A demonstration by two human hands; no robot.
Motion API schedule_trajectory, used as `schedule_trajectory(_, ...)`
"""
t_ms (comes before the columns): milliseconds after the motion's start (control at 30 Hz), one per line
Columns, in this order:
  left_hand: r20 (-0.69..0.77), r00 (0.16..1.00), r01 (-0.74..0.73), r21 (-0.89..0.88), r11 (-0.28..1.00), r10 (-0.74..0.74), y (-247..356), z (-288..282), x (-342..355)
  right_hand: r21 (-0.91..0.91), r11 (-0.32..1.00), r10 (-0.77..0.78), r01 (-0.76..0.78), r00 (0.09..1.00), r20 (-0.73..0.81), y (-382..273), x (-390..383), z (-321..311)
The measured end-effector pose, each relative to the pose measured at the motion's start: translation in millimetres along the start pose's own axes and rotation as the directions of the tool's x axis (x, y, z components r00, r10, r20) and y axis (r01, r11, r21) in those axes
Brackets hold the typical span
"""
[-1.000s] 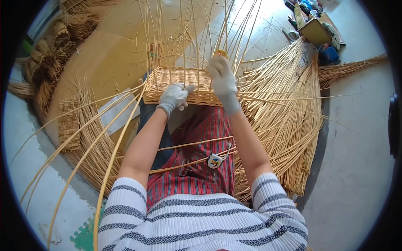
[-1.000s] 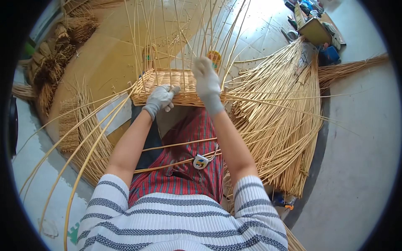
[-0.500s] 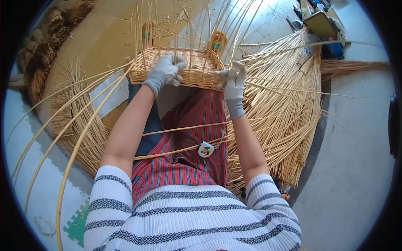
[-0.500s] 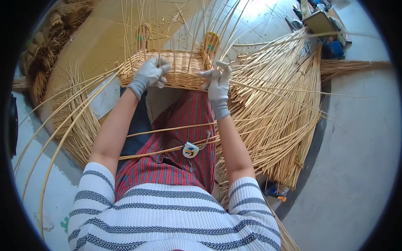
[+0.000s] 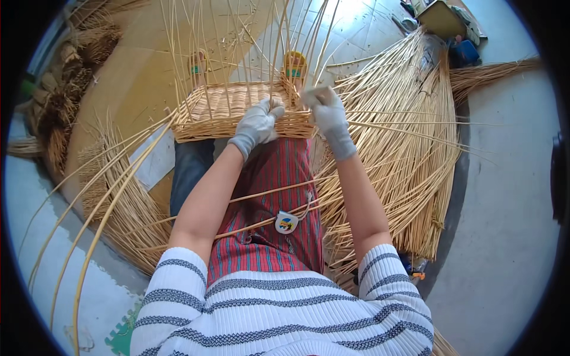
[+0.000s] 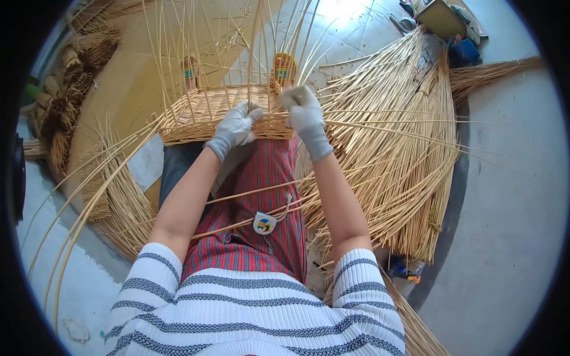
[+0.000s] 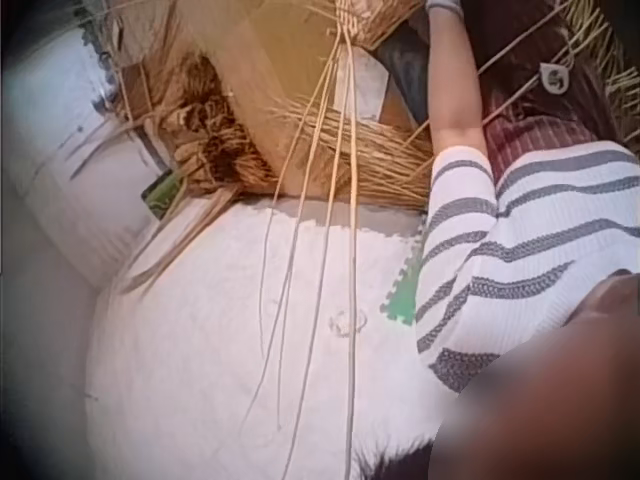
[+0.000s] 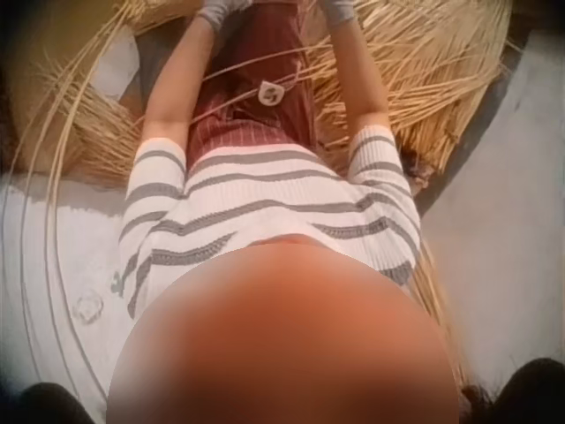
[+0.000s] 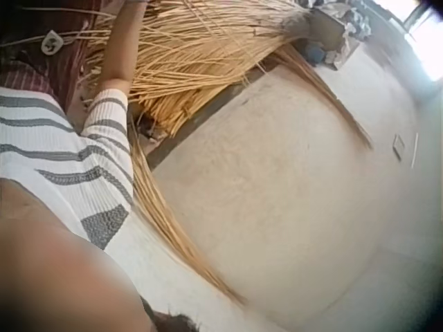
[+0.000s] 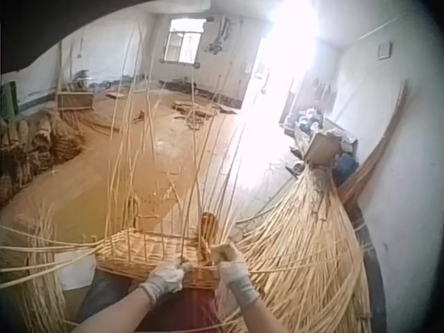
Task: Weaving a wicker or straw basket.
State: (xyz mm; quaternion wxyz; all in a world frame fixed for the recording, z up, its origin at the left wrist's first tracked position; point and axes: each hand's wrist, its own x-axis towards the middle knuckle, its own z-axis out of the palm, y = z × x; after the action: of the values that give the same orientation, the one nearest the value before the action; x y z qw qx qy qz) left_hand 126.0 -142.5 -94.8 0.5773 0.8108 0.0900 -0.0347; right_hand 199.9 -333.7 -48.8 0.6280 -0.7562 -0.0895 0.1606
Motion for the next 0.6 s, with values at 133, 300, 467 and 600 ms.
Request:
schedule_trajectory(133,-0.17,0.977,0.146,0.073,0.987,-0.132,5.5,19.6,3.6,-0.464,0.75,-0.497,0.471,0.865,0.075,-33.2,54.8,40.4)
schedule_trajectory(300,0.006,0.947,0.317,-0.207,0.926,-0.322,24.2,14.3,2.4,-0.412,0.876,-0.374,0.253,0.894,-0.246,-8.7,60.3,14.0)
schedule_trajectory(467,-0.005,0.96,0.255,-0.405,0.878,-0.282,28.9,24.5,3.3,0.161,0.847,-0.376,0.507,0.785,-0.492,31.6,-36.3,-3.0)
schedule_trajectory(600,-0.01,0.932,0.323,-0.434,0.841,-0.363,44.2,30.4,12.2,0.301,0.856,-0.29,0.419,0.873,-0.392,17.4,-42.7,-3.7)
